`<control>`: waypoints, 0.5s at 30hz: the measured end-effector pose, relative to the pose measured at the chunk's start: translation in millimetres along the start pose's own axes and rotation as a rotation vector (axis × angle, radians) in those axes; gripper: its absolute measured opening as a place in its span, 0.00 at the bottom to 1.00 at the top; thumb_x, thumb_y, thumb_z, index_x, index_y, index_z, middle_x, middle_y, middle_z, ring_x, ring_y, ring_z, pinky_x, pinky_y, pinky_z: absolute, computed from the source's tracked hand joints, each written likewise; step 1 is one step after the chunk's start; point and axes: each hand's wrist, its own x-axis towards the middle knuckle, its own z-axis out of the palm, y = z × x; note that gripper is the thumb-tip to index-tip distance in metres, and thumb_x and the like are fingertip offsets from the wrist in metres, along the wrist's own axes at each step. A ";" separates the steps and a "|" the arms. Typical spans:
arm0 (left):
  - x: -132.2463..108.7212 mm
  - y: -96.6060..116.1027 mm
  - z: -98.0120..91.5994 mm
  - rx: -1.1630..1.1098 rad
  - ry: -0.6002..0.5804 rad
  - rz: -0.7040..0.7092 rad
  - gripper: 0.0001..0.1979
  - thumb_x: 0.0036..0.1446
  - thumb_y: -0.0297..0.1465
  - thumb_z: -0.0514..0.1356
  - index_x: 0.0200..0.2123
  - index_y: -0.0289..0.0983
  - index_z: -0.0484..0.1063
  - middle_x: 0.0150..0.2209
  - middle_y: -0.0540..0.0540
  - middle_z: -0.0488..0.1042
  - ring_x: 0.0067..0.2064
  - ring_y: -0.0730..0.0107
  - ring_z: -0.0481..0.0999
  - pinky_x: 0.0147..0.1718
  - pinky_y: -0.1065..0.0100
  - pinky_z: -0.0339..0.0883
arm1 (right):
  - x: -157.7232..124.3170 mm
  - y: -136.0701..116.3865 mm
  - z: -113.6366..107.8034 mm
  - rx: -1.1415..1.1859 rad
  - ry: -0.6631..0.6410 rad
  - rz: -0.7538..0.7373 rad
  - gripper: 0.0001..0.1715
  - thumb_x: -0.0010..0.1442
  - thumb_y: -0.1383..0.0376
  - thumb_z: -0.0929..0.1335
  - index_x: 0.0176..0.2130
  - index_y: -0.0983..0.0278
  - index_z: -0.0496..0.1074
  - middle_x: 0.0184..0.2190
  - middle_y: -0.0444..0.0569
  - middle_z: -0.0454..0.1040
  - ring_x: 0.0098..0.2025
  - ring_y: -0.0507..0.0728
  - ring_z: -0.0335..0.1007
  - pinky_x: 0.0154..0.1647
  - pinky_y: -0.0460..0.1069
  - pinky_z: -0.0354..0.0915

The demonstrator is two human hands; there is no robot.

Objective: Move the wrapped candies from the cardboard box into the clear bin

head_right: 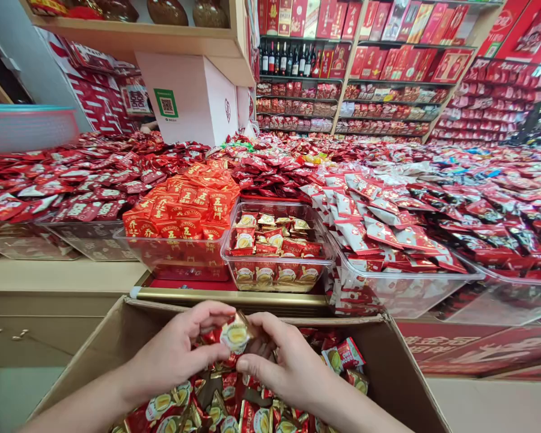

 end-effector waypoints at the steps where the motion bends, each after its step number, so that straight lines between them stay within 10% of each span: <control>1: -1.3 -0.7 1.2 0.076 -0.031 0.005 0.19 0.46 0.24 0.58 0.44 0.40 0.61 0.37 0.49 0.72 0.39 0.68 0.70 0.39 0.67 0.63 | -0.2 -1.2 1.3 -0.003 0.033 -0.017 0.17 0.51 0.64 0.65 0.43 0.62 0.61 0.31 0.44 0.65 0.30 0.50 0.59 0.31 0.45 0.59; 15: -1.7 2.5 -4.8 -0.097 0.074 0.016 0.14 0.50 0.32 0.58 0.42 0.38 0.61 0.24 0.56 0.64 0.25 0.77 0.63 0.25 0.74 0.57 | 2.0 -12.2 3.3 -0.212 0.037 -0.055 0.04 0.50 0.68 0.64 0.25 0.64 0.63 0.24 0.43 0.66 0.26 0.49 0.59 0.27 0.44 0.58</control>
